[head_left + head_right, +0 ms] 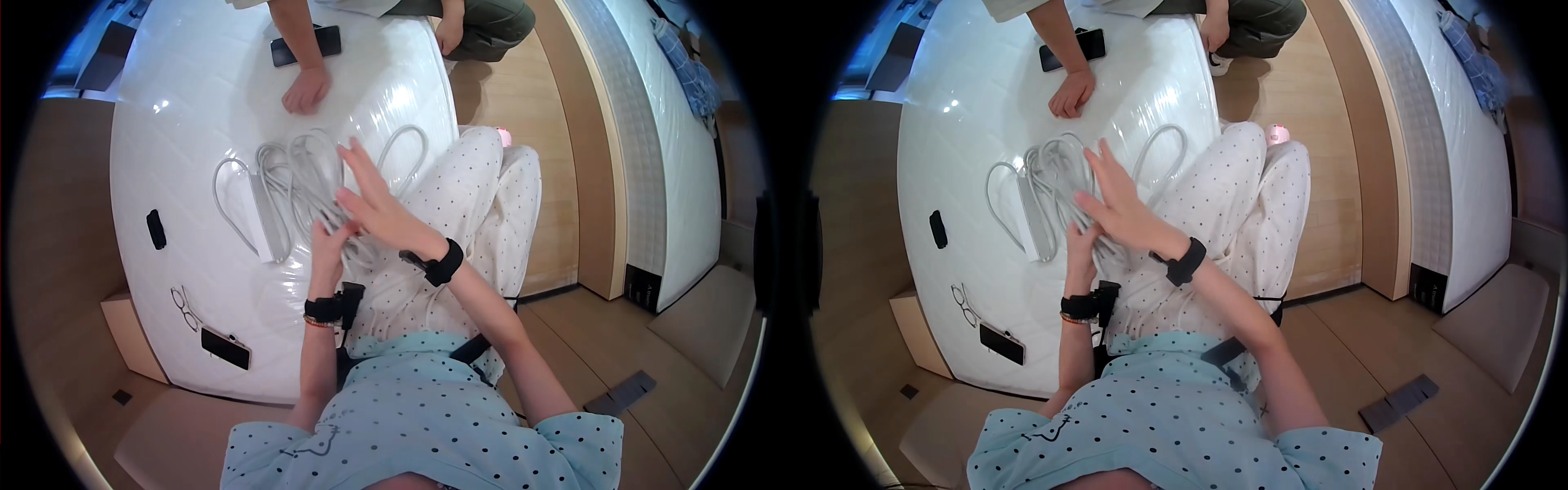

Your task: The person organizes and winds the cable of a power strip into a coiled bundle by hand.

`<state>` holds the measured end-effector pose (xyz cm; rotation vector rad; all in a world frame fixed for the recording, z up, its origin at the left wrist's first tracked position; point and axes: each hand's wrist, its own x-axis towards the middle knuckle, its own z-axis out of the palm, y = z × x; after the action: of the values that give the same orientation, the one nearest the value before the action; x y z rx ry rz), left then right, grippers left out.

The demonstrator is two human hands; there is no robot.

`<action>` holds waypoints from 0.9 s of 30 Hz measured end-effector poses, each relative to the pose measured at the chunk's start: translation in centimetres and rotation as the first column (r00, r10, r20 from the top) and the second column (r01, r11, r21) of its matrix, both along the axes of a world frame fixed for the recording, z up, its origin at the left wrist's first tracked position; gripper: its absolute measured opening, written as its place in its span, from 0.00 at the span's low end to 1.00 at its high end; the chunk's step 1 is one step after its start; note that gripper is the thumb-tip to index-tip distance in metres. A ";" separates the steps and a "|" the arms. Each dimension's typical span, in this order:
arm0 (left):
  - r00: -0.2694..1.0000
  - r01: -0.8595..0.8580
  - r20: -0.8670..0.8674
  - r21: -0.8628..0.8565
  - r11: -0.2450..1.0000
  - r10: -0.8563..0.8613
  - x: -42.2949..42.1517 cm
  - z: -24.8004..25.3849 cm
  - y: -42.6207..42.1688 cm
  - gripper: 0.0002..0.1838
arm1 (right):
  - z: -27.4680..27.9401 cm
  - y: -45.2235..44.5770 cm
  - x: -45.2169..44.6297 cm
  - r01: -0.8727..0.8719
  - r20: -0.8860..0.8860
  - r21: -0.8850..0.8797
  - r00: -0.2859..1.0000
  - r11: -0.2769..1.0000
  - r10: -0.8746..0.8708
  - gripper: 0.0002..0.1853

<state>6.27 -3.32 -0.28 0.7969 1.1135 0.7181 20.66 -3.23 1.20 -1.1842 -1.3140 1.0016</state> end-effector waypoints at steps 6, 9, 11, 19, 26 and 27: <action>0.981 -0.110 0.164 0.013 0.994 0.107 -3.0 0.7 1.1 0.13 | -3.7 -0.3 4.8 0.169 0.224 -0.612 0.974 0.773 -0.035 0.36; 0.972 -0.133 0.196 -0.008 0.991 0.132 -3.4 1.6 0.7 0.14 | -4.7 -0.7 4.4 0.006 0.016 -0.814 1.000 0.581 0.011 0.38; 0.942 -0.139 0.302 -0.045 0.989 0.146 -3.7 1.0 0.2 0.13 | -5.5 -0.7 3.3 0.004 -0.055 -0.840 0.994 0.543 -0.091 0.38; 0.976 0.007 0.217 -0.079 0.997 0.011 -2.7 1.2 -0.4 0.11 | -6.9 -0.4 -0.7 0.184 -0.162 -0.522 0.937 0.833 -0.309 0.35; 0.987 -0.071 -0.132 0.134 0.988 0.088 -1.3 1.1 1.3 0.07 | -3.1 -1.6 -0.1 0.213 0.053 -0.267 0.977 0.940 -0.207 0.30; 0.981 -0.046 -0.182 0.135 0.990 0.070 -1.1 1.0 1.3 0.08 | -2.2 -1.6 -0.2 0.162 0.109 -0.248 0.984 0.955 -0.138 0.30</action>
<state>5.21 -2.05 0.68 0.9610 1.2718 0.7831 20.45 -4.84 -1.04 -1.5190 -1.1674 1.0384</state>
